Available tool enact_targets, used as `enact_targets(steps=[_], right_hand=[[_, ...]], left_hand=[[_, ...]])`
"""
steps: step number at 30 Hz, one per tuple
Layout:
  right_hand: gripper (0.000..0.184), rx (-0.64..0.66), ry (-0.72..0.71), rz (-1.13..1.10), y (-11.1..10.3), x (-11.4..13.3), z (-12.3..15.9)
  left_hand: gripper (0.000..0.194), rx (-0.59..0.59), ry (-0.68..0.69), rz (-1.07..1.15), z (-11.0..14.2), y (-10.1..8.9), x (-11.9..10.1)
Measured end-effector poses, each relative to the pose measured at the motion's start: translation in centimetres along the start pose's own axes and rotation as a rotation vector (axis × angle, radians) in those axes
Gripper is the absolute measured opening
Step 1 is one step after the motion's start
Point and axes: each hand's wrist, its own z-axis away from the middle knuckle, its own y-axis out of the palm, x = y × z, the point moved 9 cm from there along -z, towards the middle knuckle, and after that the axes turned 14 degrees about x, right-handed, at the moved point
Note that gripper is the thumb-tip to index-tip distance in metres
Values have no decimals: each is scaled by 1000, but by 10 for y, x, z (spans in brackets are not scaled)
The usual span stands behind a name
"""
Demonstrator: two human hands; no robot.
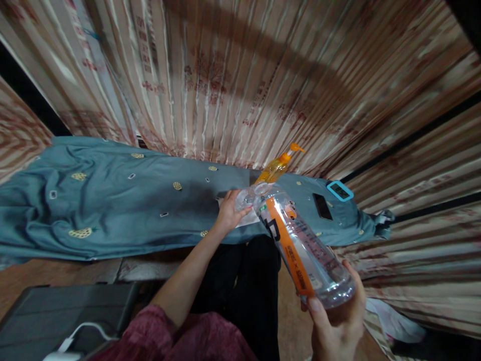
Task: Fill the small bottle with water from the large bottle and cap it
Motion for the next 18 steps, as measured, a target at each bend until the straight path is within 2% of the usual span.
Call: enact_targets(steps=[5,8,12,18], right_hand=[[93,4,-45,38,-3,-7,-1],[93,6,-78,-12,-4,-11,-2],[100,33,-75,-89,0,-10,-3],[106,25,3,-25,3,-4,-2]], left_hand=[[51,-2,13,3,0,1,1],[52,-8,24,15,0,1,1],[49,-32,41,40,1,-1,1],[49,-25,55,53,0,-1,1]])
